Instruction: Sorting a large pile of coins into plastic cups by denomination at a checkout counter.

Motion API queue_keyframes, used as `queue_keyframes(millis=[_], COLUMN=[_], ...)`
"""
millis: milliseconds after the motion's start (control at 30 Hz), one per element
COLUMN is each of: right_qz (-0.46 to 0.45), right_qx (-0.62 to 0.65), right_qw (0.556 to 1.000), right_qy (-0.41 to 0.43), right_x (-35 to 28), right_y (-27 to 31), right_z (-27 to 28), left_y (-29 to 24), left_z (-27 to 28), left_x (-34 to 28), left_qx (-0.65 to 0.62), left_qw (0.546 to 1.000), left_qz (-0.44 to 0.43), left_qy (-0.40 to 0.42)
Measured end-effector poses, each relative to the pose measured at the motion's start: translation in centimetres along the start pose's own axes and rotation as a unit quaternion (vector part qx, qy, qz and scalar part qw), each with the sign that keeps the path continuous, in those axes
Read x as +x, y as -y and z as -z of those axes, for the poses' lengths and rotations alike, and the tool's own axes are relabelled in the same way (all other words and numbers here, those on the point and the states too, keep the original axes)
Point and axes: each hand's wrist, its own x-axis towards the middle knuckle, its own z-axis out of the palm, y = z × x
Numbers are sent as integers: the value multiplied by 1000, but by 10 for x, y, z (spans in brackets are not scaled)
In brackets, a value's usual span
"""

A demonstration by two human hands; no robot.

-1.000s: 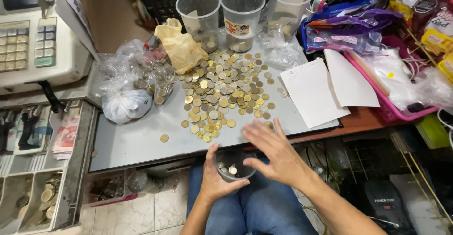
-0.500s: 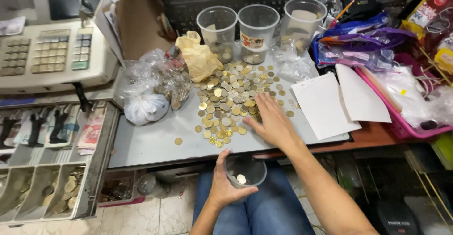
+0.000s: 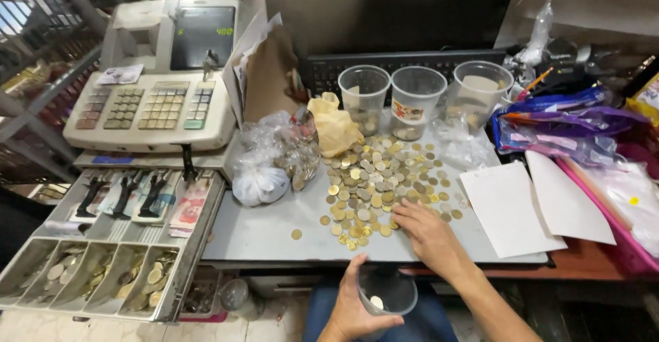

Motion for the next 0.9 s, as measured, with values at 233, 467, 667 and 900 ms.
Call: queue_keyframes(millis=[233, 467, 667, 900], right_qz=[60, -32, 8, -19], right_qx=[63, 25, 0, 1], right_qw=[996, 999, 999, 997], right_qy=[11, -8, -35, -72], right_x=[-33, -27, -20, -47], right_y=[-10, 5, 26, 51], right_z=[12, 37, 31, 40], left_y=[22, 8, 4, 11], left_z=[-10, -4, 0, -3], left_x=[-9, -3, -2, -3], left_qx=[-18, -2, 5, 12], left_qw=[999, 1000, 1000, 1000], left_qz=[-40, -11, -22, -13], left_qy=[-15, 1, 8, 9])
